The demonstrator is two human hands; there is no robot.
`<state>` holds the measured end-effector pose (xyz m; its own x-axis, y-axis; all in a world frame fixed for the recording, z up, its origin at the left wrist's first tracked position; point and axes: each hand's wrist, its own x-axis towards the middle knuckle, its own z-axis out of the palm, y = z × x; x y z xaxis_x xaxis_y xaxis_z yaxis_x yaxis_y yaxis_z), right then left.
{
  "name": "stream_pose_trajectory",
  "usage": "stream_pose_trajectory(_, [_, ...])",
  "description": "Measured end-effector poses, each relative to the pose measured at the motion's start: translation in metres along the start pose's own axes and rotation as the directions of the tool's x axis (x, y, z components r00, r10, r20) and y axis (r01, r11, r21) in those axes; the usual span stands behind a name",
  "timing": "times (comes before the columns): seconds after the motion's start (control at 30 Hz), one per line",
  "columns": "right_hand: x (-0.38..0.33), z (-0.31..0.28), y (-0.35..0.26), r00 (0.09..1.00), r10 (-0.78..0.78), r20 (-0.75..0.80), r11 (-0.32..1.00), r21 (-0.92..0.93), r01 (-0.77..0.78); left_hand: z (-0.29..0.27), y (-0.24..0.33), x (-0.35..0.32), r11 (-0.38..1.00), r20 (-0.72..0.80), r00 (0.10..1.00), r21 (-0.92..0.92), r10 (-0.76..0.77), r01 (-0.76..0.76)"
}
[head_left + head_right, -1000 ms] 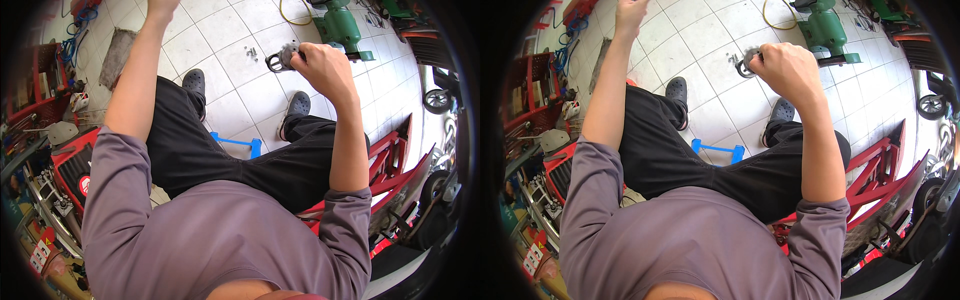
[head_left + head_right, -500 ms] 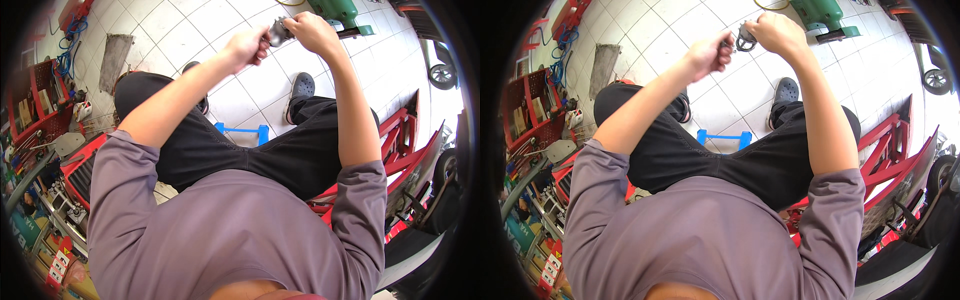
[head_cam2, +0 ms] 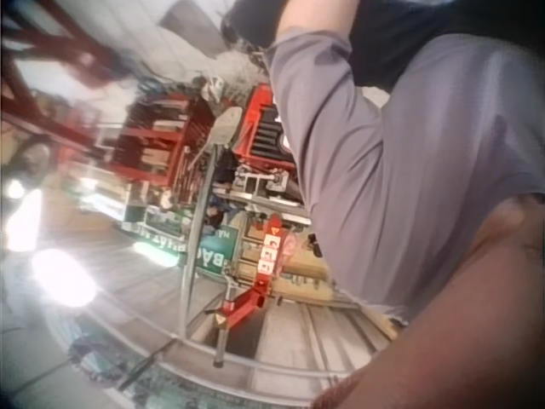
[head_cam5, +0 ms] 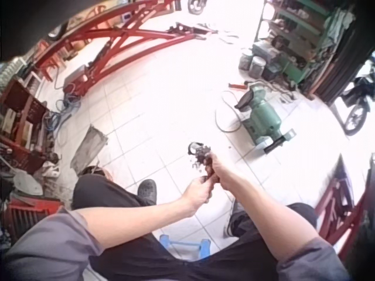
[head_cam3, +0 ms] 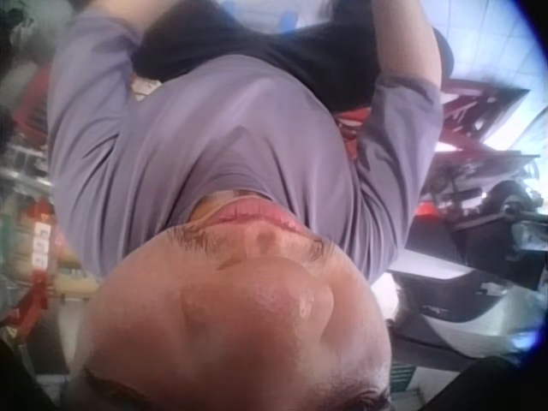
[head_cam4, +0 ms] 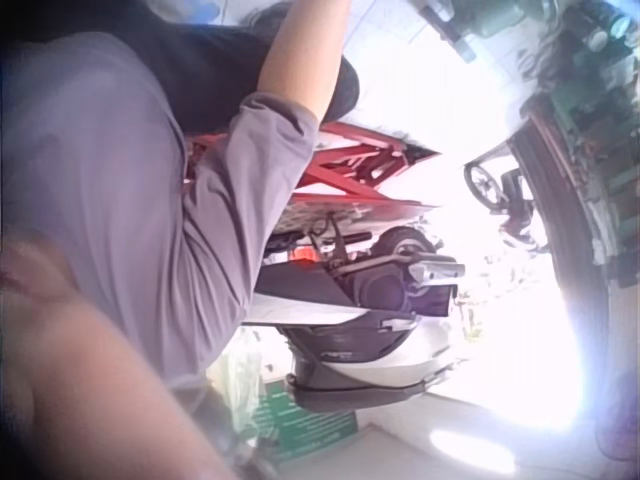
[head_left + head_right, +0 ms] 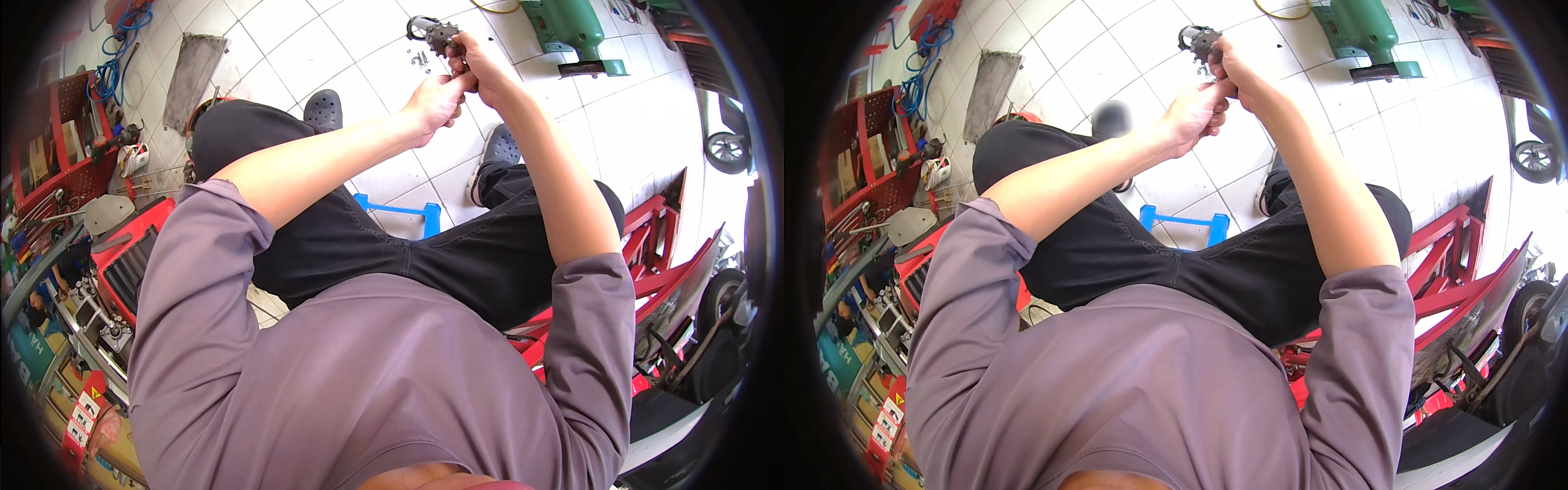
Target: The person removes a long bolt and small metal components from a cylindrical engine assembly using their hands.
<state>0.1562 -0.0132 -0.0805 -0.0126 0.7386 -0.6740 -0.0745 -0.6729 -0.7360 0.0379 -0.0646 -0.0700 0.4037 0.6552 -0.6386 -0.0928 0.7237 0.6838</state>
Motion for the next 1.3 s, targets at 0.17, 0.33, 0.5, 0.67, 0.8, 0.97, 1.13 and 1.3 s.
stream_pose_trajectory(0.17, [-0.001,0.001,0.000,1.000,-0.019,-0.019,0.999,0.042,0.020,-0.002,-0.004,0.006,0.992,-0.043,0.998,0.124,0.040,-0.034])
stream_pose_trajectory(0.33, [0.004,-0.037,-0.021,0.900,-0.428,0.085,0.400,-0.875,0.273,-0.017,-0.017,0.016,0.947,0.120,0.990,0.321,-0.068,0.027])
stream_pose_trajectory(0.5, [-0.022,-0.062,-0.059,0.776,-0.618,0.131,-0.073,-0.991,0.109,-0.083,-0.044,0.082,0.645,-0.002,0.963,0.742,-0.270,0.183])
stream_pose_trajectory(0.67, [-0.107,-0.086,-0.107,0.827,-0.560,-0.053,0.121,-0.992,0.018,-0.117,-0.070,0.165,0.678,-0.200,0.976,0.705,-0.089,0.207])
stream_pose_trajectory(0.8, [-0.129,-0.093,-0.130,0.938,-0.345,-0.034,0.150,-0.988,0.020,-0.151,-0.119,0.209,0.801,-0.401,0.908,0.502,-0.118,0.326])
stream_pose_trajectory(0.97, [-0.103,-0.120,-0.077,0.826,-0.559,0.073,0.081,-0.987,0.142,-0.172,-0.145,0.250,0.851,-0.535,0.845,0.436,-0.017,0.293])
stream_pose_trajectory(1.13, [-0.104,-0.123,-0.071,0.829,-0.524,0.196,-0.138,-0.980,0.144,-0.162,-0.140,0.264,0.469,-0.499,0.841,0.806,0.210,0.361])
stream_pose_trajectory(1.3, [-0.099,-0.125,-0.070,0.888,-0.459,-0.024,0.145,-0.988,0.049,-0.143,-0.118,0.258,0.459,-0.525,0.813,0.804,0.251,0.378])
